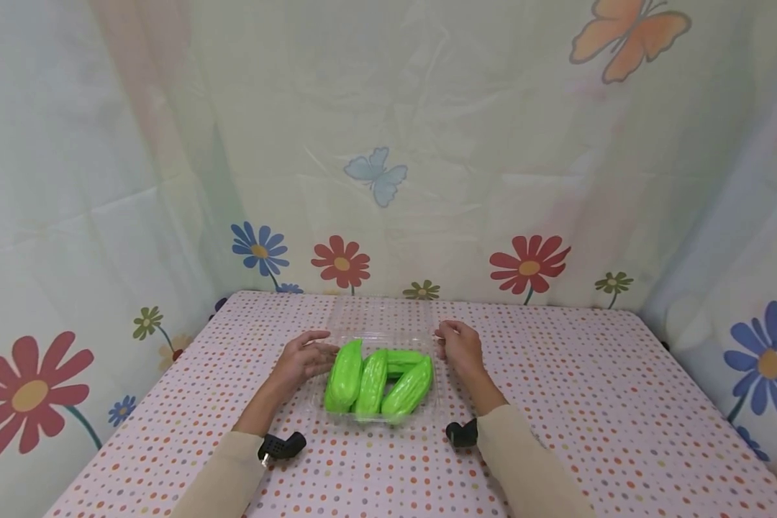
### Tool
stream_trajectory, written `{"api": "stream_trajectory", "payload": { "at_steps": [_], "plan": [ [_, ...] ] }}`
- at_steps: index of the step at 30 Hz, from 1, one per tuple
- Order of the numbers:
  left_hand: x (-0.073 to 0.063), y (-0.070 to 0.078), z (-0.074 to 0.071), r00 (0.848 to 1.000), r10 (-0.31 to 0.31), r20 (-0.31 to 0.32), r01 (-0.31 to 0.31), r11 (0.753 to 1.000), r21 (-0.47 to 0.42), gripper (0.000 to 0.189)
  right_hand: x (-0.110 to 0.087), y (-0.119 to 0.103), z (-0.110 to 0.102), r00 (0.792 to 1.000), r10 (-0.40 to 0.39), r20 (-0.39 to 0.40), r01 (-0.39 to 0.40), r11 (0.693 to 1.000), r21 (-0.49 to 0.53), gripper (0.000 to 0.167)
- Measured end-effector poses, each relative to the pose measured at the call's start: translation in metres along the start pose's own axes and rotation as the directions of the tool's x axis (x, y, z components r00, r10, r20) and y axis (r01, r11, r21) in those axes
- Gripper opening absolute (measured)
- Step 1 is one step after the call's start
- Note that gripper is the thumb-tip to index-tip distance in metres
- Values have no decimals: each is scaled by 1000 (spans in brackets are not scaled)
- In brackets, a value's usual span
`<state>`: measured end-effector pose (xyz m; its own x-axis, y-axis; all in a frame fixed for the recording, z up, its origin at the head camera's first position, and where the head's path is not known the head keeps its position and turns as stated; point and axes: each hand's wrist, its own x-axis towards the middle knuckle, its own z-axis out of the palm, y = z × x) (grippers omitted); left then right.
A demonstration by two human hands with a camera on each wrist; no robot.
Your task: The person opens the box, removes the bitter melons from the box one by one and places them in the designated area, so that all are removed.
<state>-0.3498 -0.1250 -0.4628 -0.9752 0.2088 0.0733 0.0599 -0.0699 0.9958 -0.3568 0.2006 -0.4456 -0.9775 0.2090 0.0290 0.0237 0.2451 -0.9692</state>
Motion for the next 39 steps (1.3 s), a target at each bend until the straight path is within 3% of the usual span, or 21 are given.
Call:
{"api": "stream_trajectory", "payload": {
  "at_steps": [6,14,23,39],
  "plan": [
    [-2,-1,1,1000,3,8,-2,1000,-23,60,-14,-4,-5,999,37,0,-37,997,72,47],
    [-8,-2,0,998,1,-65,-4,999,-41,58,-31,-14,-5,999,-11,-45,16,995,97,44],
    [-6,-2,3,999,18,-45,-19,999,-31,56,-48,-31,-3,997,-1,-82,1,1000,7,37],
    [-9,2,7,997,36,-63,-37,999,-20,55,-73,-43,-4,997,-82,6,82,988,-127,38]
  ]
}}
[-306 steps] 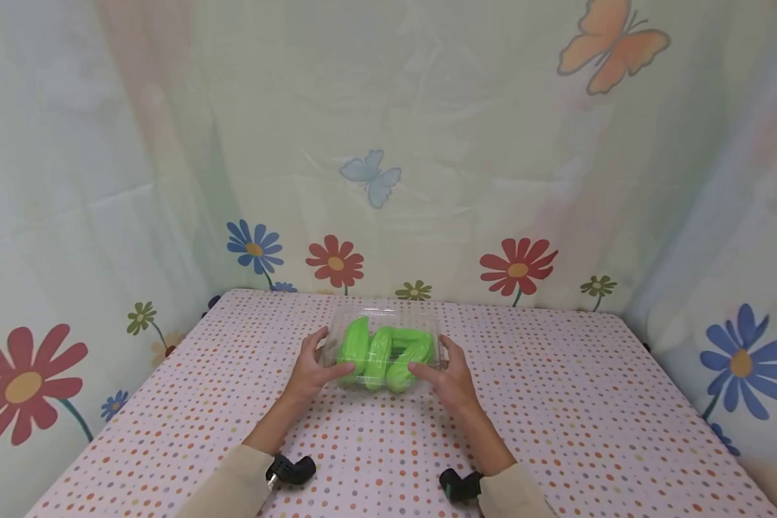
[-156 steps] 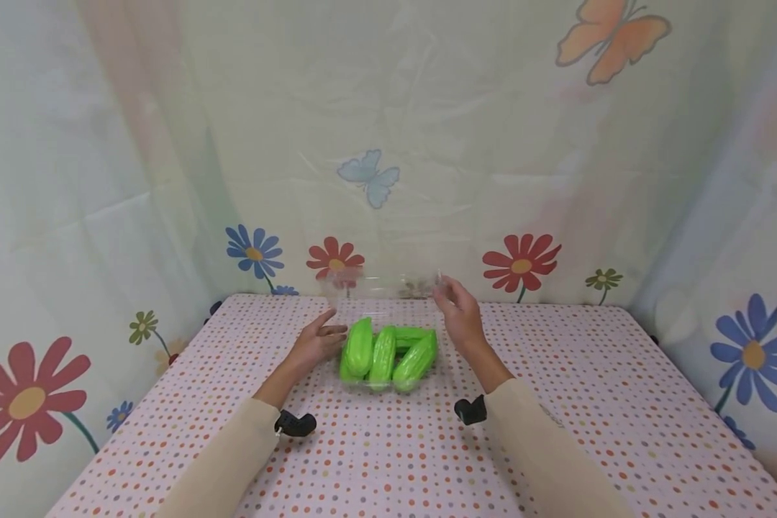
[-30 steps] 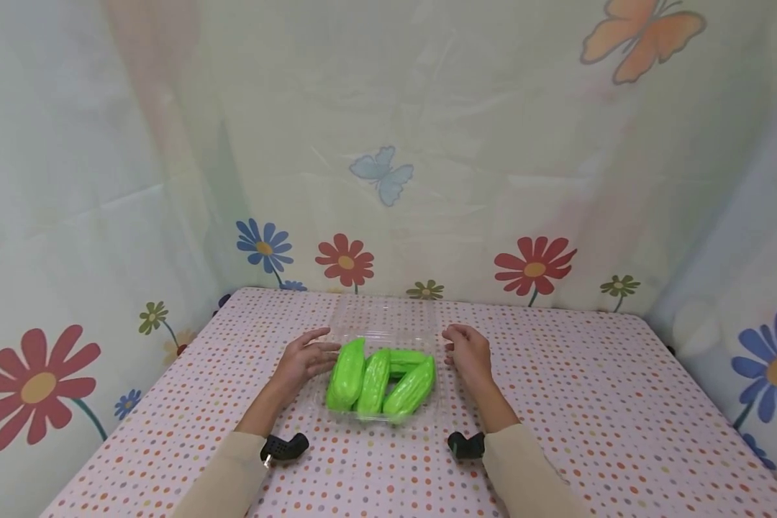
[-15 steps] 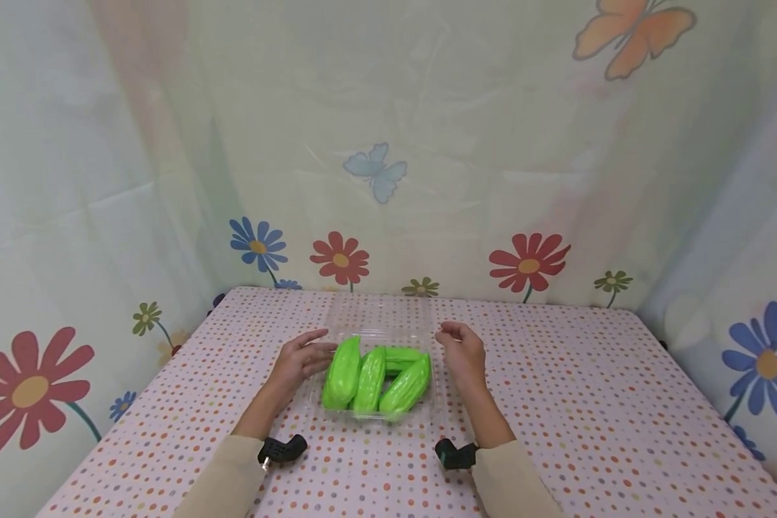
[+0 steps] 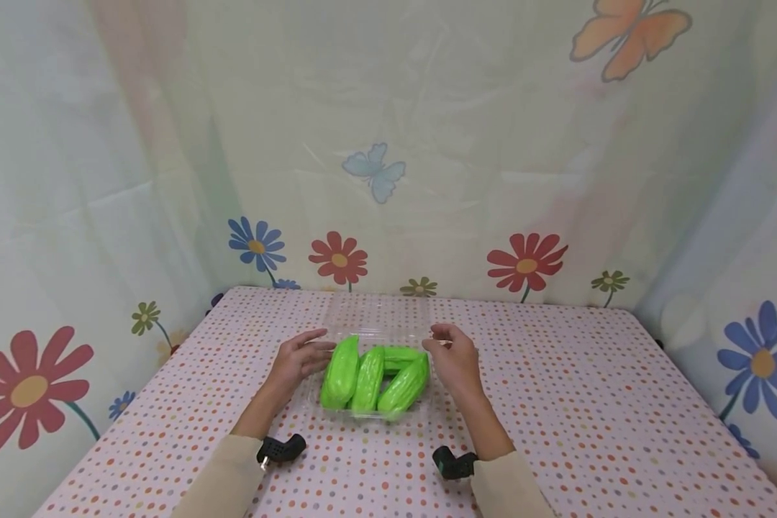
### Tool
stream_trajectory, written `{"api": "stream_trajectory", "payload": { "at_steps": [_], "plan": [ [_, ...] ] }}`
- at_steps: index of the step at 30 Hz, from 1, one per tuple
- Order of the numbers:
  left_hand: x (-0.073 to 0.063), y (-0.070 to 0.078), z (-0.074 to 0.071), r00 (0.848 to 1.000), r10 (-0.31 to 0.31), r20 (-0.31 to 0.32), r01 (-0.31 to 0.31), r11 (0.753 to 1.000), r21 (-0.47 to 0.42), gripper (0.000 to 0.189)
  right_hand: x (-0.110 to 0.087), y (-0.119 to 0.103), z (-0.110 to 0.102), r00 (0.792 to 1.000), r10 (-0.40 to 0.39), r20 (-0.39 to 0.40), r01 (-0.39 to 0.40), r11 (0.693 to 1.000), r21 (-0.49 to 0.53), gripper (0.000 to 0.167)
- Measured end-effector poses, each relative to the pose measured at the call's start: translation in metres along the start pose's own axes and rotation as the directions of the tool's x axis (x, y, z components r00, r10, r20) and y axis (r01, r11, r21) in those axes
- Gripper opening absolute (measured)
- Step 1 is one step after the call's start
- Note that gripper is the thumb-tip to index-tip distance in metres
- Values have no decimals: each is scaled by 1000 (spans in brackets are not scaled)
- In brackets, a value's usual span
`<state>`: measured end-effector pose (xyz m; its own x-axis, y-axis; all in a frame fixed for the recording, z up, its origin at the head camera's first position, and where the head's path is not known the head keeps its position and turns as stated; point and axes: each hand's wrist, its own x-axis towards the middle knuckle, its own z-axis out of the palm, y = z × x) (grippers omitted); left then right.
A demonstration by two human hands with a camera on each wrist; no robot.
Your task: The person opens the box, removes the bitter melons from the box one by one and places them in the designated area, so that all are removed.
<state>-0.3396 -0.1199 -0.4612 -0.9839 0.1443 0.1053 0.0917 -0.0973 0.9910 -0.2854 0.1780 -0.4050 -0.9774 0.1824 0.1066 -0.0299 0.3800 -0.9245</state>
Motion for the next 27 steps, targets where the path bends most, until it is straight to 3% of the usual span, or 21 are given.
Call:
{"api": "stream_trajectory", "payload": {
  "at_steps": [6,14,27],
  "plan": [
    [4,2,1,1000,17,10,-17,1000,-4,53,-2,-7,-2,998,-57,25,59,993,-102,41],
    [2,1,1,1000,0,1,0,1000,-2,54,-5,-5,-3,989,-84,119,111,964,-243,45],
    [-3,0,1,1000,18,-4,-18,1000,24,54,-11,-6,2,986,-80,148,122,945,-304,36]
  ]
}}
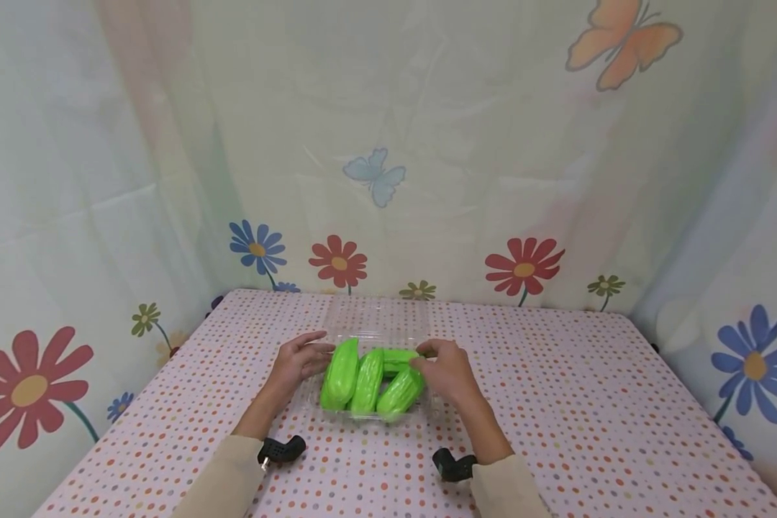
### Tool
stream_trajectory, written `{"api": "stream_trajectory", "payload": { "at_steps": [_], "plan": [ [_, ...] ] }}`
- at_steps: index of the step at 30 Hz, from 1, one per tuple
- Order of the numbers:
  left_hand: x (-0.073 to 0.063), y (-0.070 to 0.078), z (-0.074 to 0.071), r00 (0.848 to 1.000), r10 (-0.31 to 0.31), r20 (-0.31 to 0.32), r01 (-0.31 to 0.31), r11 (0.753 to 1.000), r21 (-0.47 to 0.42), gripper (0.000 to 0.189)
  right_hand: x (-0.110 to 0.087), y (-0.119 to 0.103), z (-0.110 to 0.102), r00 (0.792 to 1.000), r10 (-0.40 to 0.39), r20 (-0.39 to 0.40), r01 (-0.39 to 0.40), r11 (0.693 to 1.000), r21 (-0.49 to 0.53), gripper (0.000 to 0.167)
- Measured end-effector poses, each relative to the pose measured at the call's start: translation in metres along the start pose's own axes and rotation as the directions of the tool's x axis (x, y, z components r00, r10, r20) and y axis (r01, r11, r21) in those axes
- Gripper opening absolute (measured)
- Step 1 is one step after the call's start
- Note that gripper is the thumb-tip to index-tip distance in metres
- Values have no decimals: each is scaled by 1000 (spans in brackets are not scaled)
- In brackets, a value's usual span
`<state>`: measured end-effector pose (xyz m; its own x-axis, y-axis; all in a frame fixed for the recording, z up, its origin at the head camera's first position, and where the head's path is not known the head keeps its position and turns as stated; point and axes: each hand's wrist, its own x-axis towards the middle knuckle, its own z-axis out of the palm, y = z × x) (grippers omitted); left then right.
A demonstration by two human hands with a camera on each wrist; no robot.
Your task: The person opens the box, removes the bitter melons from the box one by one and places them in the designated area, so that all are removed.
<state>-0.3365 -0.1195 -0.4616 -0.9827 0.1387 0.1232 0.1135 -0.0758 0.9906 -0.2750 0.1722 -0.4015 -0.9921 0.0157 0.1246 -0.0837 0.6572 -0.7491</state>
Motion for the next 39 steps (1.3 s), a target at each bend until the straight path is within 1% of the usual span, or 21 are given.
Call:
{"api": "stream_trajectory", "payload": {
  "at_steps": [5,11,14,16,19,21,24,29,33,36,39],
  "plan": [
    [0,-1,1,1000,4,-15,-3,1000,14,52,-2,-6,1,1000,0,-5,0,1000,-1,37],
    [2,-2,0,1000,3,-19,-3,1000,20,53,-4,-12,3,998,-61,-29,62,998,26,34],
    [2,-3,0,1000,2,-17,-2,1000,21,53,-5,-13,4,995,-92,-32,95,993,72,32],
    [2,-3,0,1000,-2,-17,2,1000,18,53,-5,-13,5,994,-104,-28,107,986,127,33],
    [1,-3,0,1000,-2,-20,3,1000,19,52,-5,-15,7,995,-97,-7,95,961,260,36],
    [1,-3,1,1000,0,-21,1,1000,22,52,-5,-16,9,997,-82,10,74,934,350,40],
    [1,-2,1,1000,3,-25,-2,1000,27,52,-5,-18,12,997,-72,30,52,894,445,44],
    [1,-1,1,1000,-3,-29,4,1000,29,53,-5,-20,17,998,-44,38,17,849,529,49],
    [1,-1,1,1000,-7,-27,8,999,33,54,-4,-18,22,999,-36,37,7,813,582,53],
    [1,-2,1,1000,-5,-27,6,999,37,53,-2,-17,27,998,-30,46,-3,806,592,57],
    [1,-2,1,1000,-6,-28,7,999,40,53,-2,-16,31,998,-18,65,-23,816,578,63]
  ]
}}
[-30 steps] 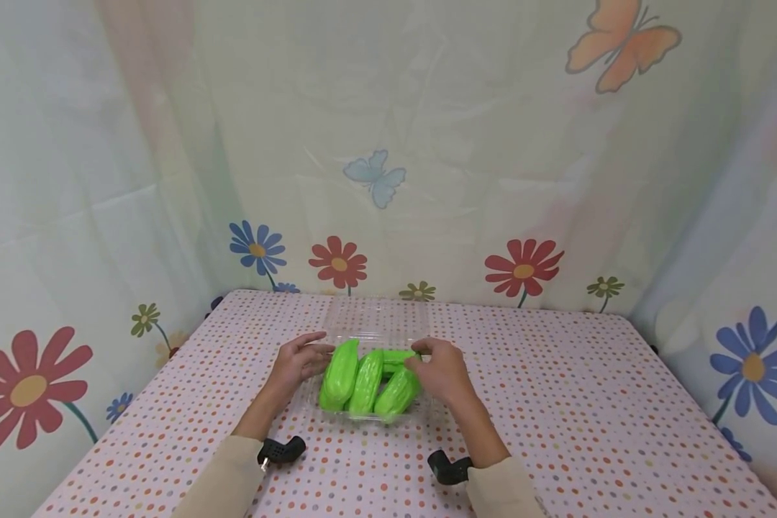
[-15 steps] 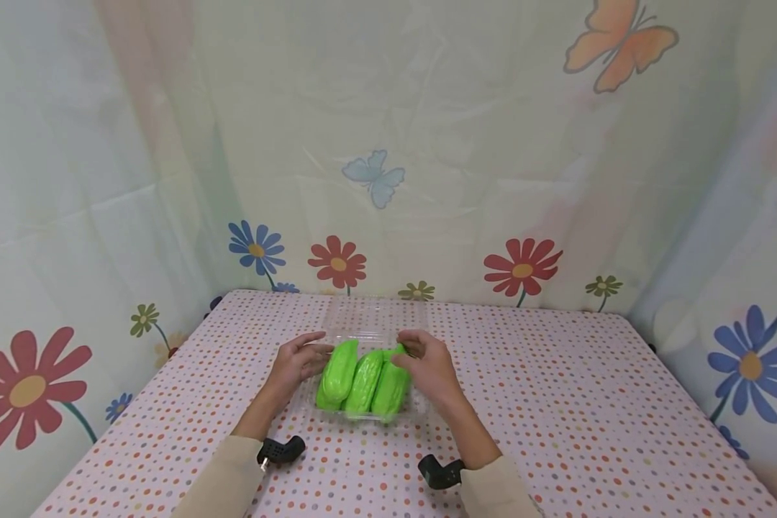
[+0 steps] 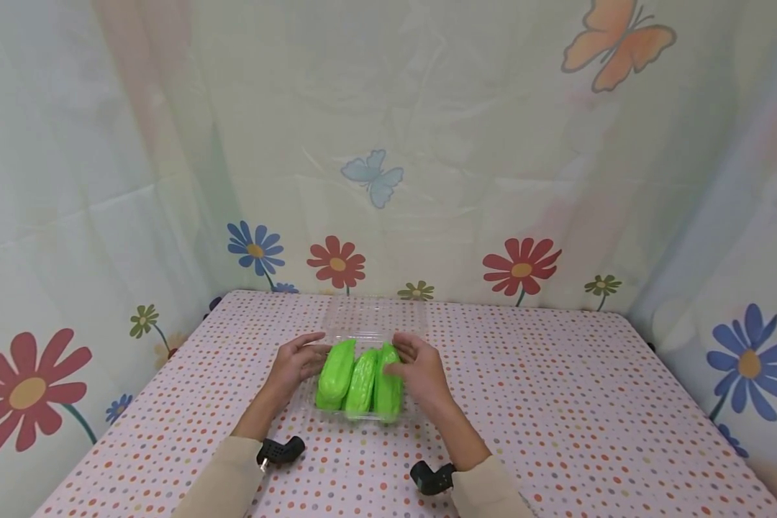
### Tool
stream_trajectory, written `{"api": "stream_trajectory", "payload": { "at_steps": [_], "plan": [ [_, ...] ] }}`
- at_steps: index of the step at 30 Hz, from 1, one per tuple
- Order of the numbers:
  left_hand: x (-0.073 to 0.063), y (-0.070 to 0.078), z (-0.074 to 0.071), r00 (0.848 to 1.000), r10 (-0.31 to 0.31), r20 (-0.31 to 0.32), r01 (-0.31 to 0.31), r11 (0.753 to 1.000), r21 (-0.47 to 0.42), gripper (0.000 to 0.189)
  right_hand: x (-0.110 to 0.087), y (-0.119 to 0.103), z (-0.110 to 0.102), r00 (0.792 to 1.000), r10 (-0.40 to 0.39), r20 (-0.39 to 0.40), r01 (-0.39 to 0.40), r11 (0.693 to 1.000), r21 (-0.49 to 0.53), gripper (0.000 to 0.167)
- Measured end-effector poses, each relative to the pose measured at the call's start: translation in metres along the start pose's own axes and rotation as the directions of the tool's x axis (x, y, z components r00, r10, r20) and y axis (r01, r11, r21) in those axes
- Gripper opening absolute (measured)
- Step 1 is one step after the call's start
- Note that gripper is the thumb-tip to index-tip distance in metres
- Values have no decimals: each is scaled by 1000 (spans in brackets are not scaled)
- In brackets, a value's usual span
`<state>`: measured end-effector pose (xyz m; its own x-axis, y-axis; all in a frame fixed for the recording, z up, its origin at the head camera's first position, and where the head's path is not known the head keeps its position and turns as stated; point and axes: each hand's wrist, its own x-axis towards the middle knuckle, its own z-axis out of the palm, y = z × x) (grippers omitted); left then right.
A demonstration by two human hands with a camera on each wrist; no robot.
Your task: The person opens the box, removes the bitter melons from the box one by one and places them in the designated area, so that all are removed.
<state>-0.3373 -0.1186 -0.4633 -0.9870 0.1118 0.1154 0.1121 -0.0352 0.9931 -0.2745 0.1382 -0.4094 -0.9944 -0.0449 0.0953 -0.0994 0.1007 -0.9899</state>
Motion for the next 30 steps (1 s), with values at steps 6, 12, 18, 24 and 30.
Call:
{"api": "stream_trajectory", "payload": {
  "at_steps": [6,12,18,24,30],
  "plan": [
    [0,-1,0,1000,6,1,-5,1000,-3,52,-4,-2,4,1000,10,26,-8,997,-74,65],
    [0,-1,1,1000,16,-15,-16,1000,15,51,-5,0,9,999,-23,40,30,983,-181,62],
    [-1,0,2,1000,6,-17,-6,1000,20,50,-7,2,11,996,-60,62,76,948,-309,64],
    [0,-1,2,1000,3,-7,-3,1000,16,49,-8,3,13,995,-83,55,98,924,-369,66],
    [1,-3,0,1000,11,-3,-11,1000,16,48,-9,3,15,995,-84,59,101,906,-410,68]
  ]
}}
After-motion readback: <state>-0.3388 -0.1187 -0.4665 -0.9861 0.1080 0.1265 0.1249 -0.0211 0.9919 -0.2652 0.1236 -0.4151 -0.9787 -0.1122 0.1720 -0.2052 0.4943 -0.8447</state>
